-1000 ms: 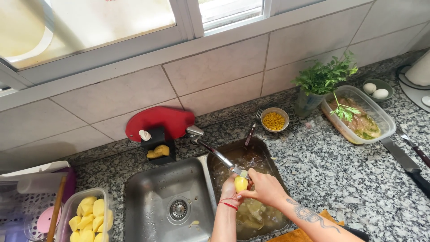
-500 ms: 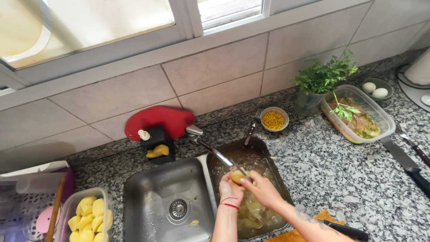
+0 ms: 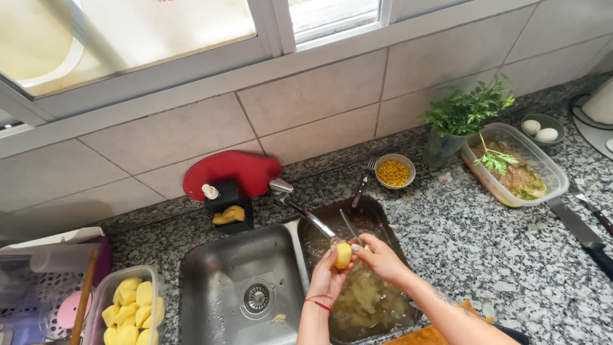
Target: The person peels potatoes using a knife over a kitchen sink, rinsing them under running water. They place the peeled potatoes into a plastic container on the counter and retrieve new potatoes from a plastic bag to continue the process.
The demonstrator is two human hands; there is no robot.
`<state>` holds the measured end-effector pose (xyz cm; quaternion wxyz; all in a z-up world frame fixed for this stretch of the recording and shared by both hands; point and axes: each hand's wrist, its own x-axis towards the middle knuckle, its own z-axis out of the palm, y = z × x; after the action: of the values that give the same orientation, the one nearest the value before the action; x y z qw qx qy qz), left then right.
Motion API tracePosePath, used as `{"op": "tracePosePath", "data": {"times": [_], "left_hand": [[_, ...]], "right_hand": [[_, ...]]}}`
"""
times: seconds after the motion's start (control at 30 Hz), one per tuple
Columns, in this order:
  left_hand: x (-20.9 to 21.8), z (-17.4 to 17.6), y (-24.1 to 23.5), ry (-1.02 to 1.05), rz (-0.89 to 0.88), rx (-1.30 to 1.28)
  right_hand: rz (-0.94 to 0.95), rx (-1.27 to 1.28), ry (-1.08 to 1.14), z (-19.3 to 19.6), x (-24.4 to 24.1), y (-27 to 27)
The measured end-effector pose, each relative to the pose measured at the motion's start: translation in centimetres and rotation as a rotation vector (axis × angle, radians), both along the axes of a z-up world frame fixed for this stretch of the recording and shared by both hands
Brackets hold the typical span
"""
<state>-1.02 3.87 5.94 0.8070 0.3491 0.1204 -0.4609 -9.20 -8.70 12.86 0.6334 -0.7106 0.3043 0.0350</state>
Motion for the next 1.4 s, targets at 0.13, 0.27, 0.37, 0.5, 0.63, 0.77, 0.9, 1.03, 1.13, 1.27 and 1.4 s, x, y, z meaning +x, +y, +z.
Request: {"op": "tracePosePath", "data": {"times": [0.13,0.27,0.37,0.5,0.63,0.77,0.9,1.03,1.13,1.27,1.4], "left_hand": [[0.6,-1.3,-0.3,0.09,0.028,0.052],[0.6,1.0,-1.1,0.082,0.039,0.092],[0.5,1.7,-1.8,-0.272,-0.026,0.213],[0.0,3.5,-1.4,-0.603,-0.195,0.645],[-1.2,2.5,0.6,-0.941,-0.429,1.029],[-1.6,-5.2,1.5,-1.284,-0.377,1.156],[-0.8,-1.5,6.1,-0.948,-0.252,0.995],[6.2,-1.5,14.1,-1.109,0.382,1.146],[12.5,2.8,22.9,-1.123,0.502,1.632],[19.5,1.3,32.1,-1.367,0.439,1.794],[17.7,3.1,29.0,-1.639,0.368,1.861]], "right_hand": [[-0.079,-0.036,0.008,-1.4,-0.6,0.0],[-0.135,-0.019,0.055,-1.6,-1.5,0.6],[-0.125,-0.011,0.127,-1.1,-2.4,0.9],[0.021,-0.187,0.253,-2.3,-4.2,1.1],[-0.063,-0.053,0.171,-5.3,-5.7,3.4],[-0.042,0.062,0.091,-7.3,-5.9,4.3],[-0.155,0.174,0.2,-8.4,-7.4,3.9],[-0.14,0.152,0.231,-15.5,-10.4,0.2],[-0.176,0.176,0.327,-9.1,-10.8,1.8],[-0.043,-0.116,0.255,-12.4,-12.5,0.6],[0.215,-0.317,0.338,-4.9,-12.4,2.7]]}}
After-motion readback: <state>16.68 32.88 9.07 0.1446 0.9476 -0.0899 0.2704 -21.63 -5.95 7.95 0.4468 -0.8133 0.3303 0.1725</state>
